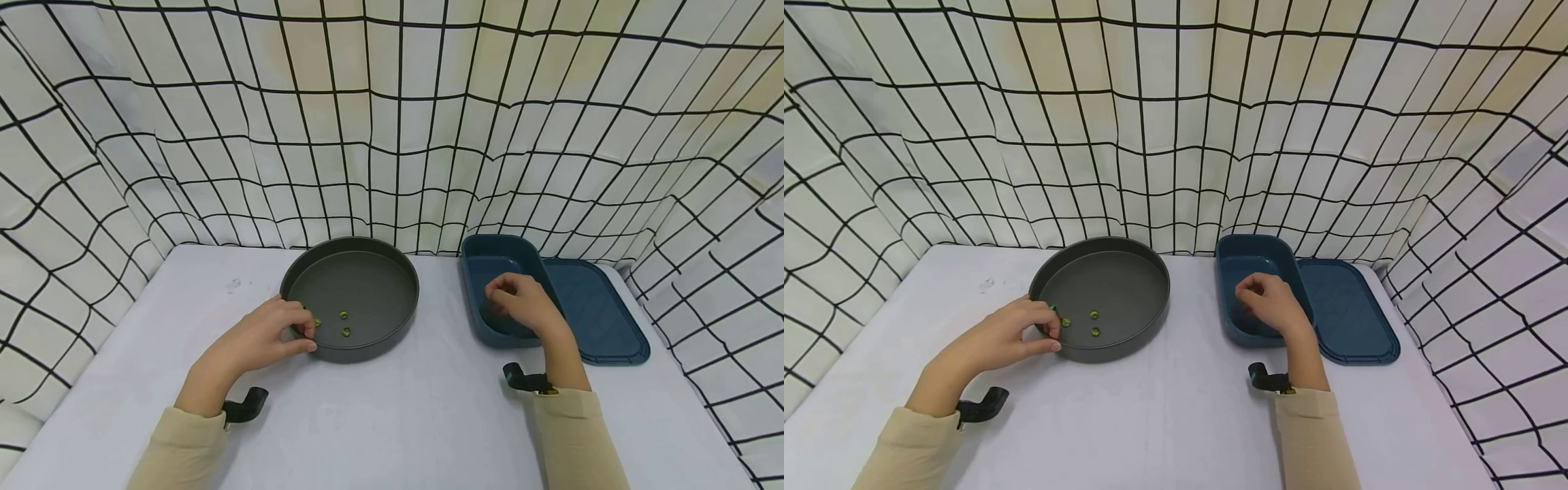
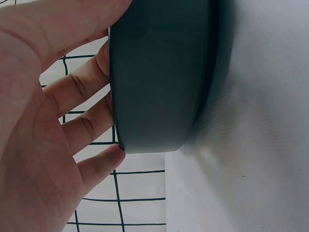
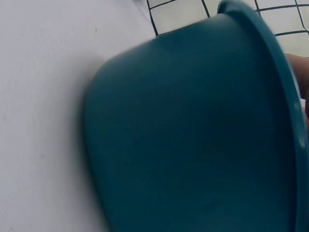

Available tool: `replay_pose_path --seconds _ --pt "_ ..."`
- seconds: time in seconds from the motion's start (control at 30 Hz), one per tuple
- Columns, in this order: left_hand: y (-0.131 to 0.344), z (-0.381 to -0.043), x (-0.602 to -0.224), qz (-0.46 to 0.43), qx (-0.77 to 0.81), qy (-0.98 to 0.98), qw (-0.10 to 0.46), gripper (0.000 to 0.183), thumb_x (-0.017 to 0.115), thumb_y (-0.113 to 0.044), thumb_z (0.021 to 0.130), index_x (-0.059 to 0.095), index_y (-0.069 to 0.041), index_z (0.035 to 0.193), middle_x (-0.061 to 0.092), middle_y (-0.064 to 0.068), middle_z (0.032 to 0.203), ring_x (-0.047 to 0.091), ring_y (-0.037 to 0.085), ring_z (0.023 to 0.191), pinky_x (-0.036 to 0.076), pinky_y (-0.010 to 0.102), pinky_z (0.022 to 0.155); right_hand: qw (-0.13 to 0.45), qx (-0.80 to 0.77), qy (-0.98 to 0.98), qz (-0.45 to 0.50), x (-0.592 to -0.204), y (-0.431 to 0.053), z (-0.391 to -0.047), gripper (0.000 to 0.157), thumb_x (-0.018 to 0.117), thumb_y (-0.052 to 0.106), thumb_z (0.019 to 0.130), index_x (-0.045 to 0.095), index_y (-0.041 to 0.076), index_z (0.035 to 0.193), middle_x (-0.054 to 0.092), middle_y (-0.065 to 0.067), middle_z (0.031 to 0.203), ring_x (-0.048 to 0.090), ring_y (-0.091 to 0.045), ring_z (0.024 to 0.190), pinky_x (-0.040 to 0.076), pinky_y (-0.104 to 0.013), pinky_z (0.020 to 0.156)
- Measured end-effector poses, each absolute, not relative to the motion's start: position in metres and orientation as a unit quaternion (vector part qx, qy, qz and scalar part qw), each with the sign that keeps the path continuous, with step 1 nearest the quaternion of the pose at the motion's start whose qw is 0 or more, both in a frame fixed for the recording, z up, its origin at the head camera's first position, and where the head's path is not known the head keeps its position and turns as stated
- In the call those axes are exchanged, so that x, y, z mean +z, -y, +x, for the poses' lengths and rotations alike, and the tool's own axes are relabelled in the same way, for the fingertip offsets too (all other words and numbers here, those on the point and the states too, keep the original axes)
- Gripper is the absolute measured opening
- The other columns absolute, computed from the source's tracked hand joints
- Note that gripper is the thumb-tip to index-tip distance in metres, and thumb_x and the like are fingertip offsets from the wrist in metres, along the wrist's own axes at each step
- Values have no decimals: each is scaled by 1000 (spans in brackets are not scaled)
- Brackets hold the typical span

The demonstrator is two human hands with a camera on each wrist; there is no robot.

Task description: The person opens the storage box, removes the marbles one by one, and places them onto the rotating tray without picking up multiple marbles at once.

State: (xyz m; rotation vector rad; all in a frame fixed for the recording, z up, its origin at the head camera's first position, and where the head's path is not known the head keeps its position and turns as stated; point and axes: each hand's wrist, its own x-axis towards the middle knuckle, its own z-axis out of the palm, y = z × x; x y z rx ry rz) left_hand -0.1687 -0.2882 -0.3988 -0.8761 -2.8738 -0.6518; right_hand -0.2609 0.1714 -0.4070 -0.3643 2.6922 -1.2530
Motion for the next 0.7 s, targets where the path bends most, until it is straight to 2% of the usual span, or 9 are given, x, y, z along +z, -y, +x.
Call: replay_pose_path --seconds 0.27,0.43,0.53,0.7 --pt "288 -170 -399 -288 -215 932 33 25 85 -22 79 63 -32 82 56 -20 83 56 12 88 42 43 92 47 -581 -804 -118 -405 -163 -262 32 60 26 102 60 -1 118 66 -16 113 69 -20 93 59 -33 77" --pt "288 -170 -399 -289 -212 933 34 25 86 -22 79 63 -32 82 56 -20 83 56 11 86 43 39 87 76 -668 -730 -122 -399 -155 -262 39 61 23 101 54 -9 123 69 -6 105 69 -16 93 59 -32 77" --pt "288 -169 -399 -288 -211 933 33 24 85 -23 79 63 -32 82 56 -20 83 56 10 87 43 39 86 97 -701 -695 -127 -397 -152 -261 33 59 18 101 55 -8 121 69 -4 101 69 -15 92 59 -31 76" --pt "288 -169 -399 -286 -212 934 32 24 85 -23 80 63 -32 82 56 -21 83 57 10 88 43 39 87 126 -739 -648 -135 -393 -143 -258 16 56 11 102 60 1 115 68 -4 100 68 -15 90 59 -29 77"
